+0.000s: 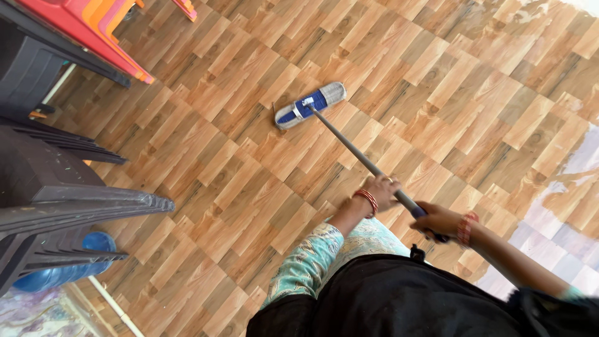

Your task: The person mops a tiled floor using a mop with a long handle, moving it across the surface and around items such as stacked chairs and a water jug.

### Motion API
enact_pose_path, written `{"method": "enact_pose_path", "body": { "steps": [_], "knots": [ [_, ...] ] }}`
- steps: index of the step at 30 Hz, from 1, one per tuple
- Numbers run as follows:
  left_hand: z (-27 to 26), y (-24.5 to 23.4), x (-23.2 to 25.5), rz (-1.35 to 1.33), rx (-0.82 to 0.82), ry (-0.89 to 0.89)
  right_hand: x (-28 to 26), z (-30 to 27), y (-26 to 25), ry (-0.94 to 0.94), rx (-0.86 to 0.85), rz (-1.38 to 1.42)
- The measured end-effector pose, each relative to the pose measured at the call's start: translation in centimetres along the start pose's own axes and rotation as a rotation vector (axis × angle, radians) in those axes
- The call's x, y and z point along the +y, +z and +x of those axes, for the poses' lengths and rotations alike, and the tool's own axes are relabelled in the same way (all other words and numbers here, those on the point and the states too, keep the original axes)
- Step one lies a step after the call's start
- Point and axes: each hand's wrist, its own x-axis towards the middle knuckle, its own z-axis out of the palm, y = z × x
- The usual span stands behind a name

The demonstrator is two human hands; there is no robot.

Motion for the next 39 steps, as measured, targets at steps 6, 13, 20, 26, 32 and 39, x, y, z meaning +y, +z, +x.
{"method": "enact_pose_path", "body": {
  "steps": [6, 13, 20, 26, 32, 39],
  "knots": [
    [-1.9, 2.1, 0.7, -0.024, 0.080, 0.031, 0.6, -1.2, 1.7, 0.080, 0.019, -0.048],
    [0.5, 1.4, -7.2, -0.075, 0.142, -0.058, -5.1, 6.3, 1.9, 0.014, 0.031, -0.041],
    [2.1, -2.9, -19.2, -0.153, 0.212, -0.133, -17.1, 21.1, 3.4, -0.069, 0.077, -0.062],
    [2.4, -5.7, -28.1, -0.114, 0.235, -0.216, -24.4, 27.1, 6.4, -0.066, 0.073, 0.054],
    [0.0, -9.6, -25.6, -0.169, 0.370, -0.090, -24.4, 23.8, 4.2, -0.159, 0.024, 0.097],
    [2.0, -13.4, -25.2, -0.182, 0.388, 0.006, -28.2, 20.2, -0.2, 0.002, 0.019, -0.024]
  ]
}}
